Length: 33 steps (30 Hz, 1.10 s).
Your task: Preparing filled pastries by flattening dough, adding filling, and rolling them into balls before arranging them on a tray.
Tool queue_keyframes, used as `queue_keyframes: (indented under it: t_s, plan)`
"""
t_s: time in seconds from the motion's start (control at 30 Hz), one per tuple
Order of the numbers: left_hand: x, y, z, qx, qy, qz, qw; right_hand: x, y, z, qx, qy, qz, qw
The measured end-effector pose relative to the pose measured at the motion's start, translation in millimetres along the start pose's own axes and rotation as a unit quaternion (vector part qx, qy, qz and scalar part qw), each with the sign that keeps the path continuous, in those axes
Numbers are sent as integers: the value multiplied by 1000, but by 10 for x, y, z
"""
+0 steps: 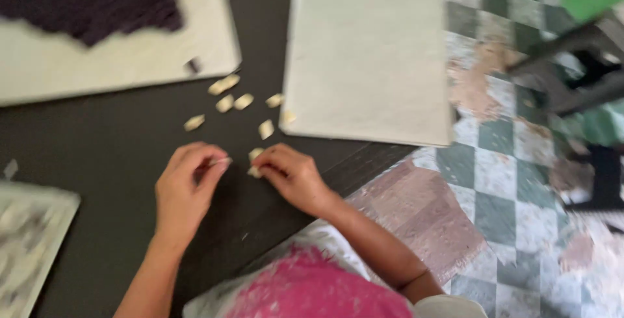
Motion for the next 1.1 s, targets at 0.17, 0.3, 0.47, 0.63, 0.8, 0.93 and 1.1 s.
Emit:
queue_keyframes:
  t_s: [0.17, 0.3, 0.47, 0.63, 0.8, 0.93, 1.1]
  plan:
    - [-437, 408, 174, 0, -85, 36, 996, 35, -63, -470, -49, 119, 90, 988]
    - [-550, 655, 63, 43, -110, -28, 993, 35, -293, -558, -174, 192, 154, 954]
    - [-652, 710, -21, 98, -98, -61, 988, 340, -384, -586, -254, 279, 216, 901]
    - [-682, 715, 160, 99, -38, -12, 994, 539, -583, -1001, -507, 203, 337, 767]
    - [-678, 698, 606, 114, -47, 27, 992, 487, -644, -1145, -532, 243, 299, 754]
    - [-550, 780, 769, 136, -103, 48, 984, 561, -193, -1422, -503, 229, 321, 769]
    - [8, 1078, 515, 191, -163, 26, 968, 403, -445, -1623, -488, 275, 251, 789]
Point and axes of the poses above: each hand's wrist, its own x-axis towards the middle knuckle, its own z-axis out of the back of the hand, y = z × x, the point moved 1 cm from there along x, towards the middle knuckle, and after that the axes turned 13 degrees about z, right-handed, at the moved point
